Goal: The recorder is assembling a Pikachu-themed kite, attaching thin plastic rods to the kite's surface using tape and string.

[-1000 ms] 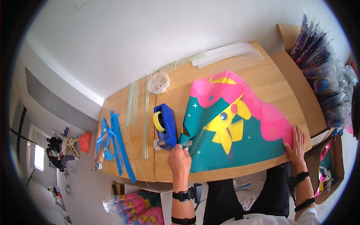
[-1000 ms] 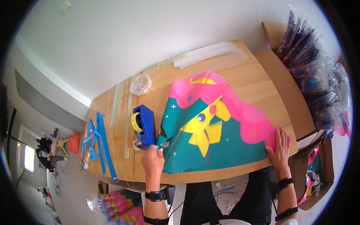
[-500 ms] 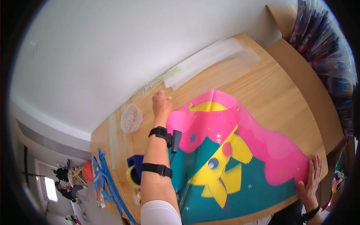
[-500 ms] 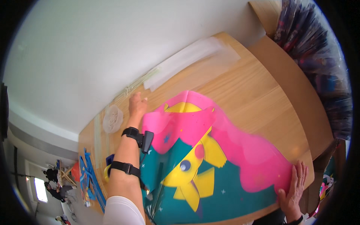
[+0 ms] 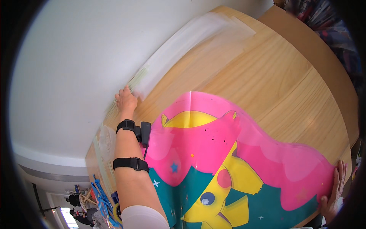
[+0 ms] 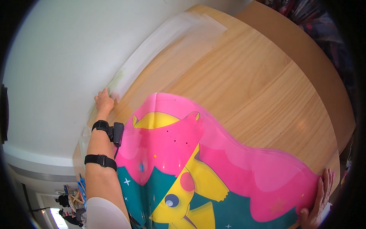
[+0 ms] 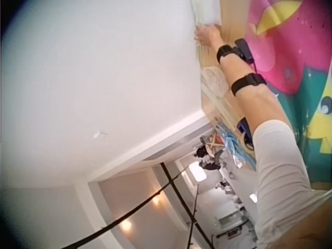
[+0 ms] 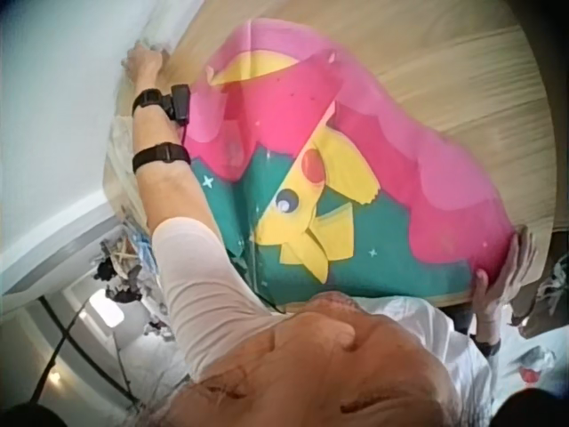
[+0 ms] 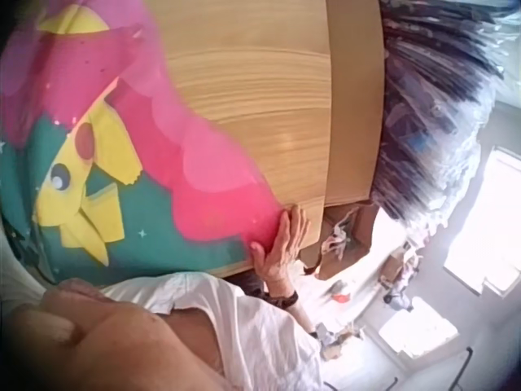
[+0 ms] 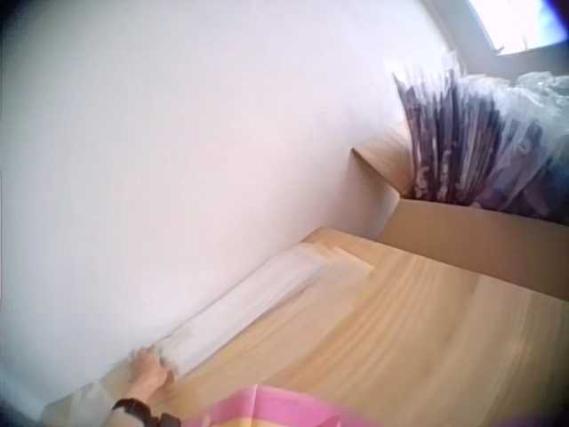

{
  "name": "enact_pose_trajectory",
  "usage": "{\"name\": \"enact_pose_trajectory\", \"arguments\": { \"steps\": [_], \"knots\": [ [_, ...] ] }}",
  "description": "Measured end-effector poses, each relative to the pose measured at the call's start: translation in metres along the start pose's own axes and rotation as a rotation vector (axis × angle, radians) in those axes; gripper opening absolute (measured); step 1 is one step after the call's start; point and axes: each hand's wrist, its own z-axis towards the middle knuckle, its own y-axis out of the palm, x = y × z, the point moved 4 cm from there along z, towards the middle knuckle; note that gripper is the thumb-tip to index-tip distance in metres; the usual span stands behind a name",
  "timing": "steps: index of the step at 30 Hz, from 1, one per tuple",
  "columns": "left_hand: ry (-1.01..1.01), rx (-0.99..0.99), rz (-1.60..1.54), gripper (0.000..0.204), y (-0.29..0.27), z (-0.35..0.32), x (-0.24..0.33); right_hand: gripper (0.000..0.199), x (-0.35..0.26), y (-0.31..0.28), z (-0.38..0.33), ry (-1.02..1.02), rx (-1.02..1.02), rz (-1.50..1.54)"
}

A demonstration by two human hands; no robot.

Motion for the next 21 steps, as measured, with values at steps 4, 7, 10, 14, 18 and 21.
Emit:
{"name": "enact_pose_trajectory", "arguments": {
  "steps": [4, 7, 10, 14, 18, 21],
  "knots": [
    [0.018, -0.002, 0.033, 0.043, -0.009, -0.001, -0.003, 0.079, -0.001, 0.001, 0.000, 0.005, 0.000, 0.005],
    [0.069, 0.066, 0.009, 0.036, -0.009, -0.003, -0.006, 0.079, -0.002, 0.000, -0.001, 0.015, -0.016, -0.025],
    [0.087, 0.076, -0.067, 0.025, 0.000, 0.005, -0.017, 0.079, -0.003, 0.000, 0.000, 0.028, -0.027, -0.007],
    [0.144, 0.162, -0.089, 0.016, -0.003, -0.001, -0.012, 0.079, -0.004, -0.002, 0.001, 0.016, -0.020, -0.003],
    [0.385, 0.227, 0.173, 0.015, -0.007, -0.012, -0.006, 0.079, -0.002, -0.003, 0.001, -0.011, 0.000, 0.021],
    [0.433, 0.251, 0.231, 0.014, -0.016, -0.024, -0.001, 0.078, -0.001, -0.002, 0.000, 0.002, 0.002, 0.040]
  ]
}}
